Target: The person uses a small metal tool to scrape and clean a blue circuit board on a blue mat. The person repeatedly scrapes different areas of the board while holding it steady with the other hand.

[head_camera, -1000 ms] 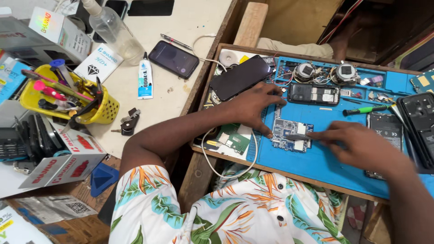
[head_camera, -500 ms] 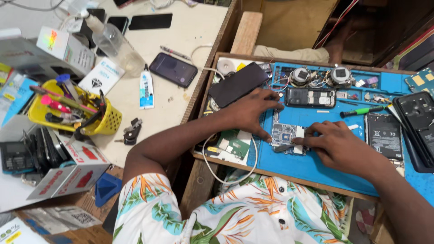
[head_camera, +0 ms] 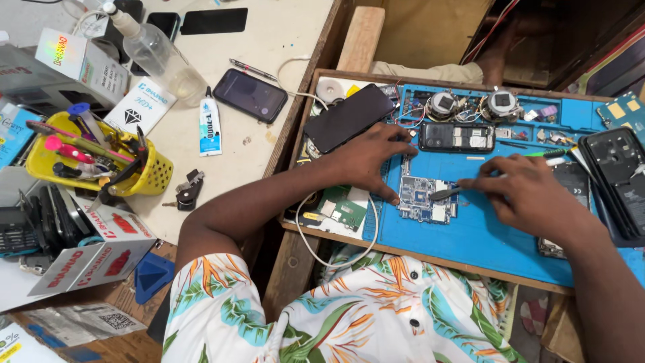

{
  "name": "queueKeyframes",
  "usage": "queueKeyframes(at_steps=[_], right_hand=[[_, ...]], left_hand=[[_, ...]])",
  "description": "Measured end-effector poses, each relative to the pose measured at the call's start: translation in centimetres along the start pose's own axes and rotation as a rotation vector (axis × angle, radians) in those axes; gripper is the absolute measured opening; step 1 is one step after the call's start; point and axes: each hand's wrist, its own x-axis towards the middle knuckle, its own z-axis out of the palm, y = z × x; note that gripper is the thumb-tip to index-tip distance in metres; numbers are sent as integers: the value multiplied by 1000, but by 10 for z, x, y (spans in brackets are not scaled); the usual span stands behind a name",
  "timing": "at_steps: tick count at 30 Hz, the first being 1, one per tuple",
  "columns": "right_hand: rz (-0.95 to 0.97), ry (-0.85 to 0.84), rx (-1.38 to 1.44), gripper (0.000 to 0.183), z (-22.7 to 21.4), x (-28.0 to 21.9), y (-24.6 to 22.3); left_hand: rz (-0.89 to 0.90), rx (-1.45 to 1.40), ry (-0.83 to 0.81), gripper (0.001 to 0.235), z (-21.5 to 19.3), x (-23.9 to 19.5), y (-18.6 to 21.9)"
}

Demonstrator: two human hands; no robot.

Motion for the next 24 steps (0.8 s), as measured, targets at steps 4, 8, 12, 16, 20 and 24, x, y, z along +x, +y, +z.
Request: queueKeyframes(at_steps=[4,8,12,16,20,24], right_hand=[[-137,62,44,51,4,3,-5],[-152,24,55,54,12,4,-7],[-45,82,22,49,2,2,4],[-196,-27,37,49,16,3,-4],[-107,-39,21,55,10,6,-1],[-72,78,-35,54,6,3,0]], left_hand=[[-17,-4,-6,100,-1,2,1],[-2,6,12,98,2,-1,1],[-10,-13,0,100,0,1,1],[-4,0,11,98,3,-2,1],[-21,-9,-10,99,-4,2,2],[-8,17,-3,99,3,-1,1]])
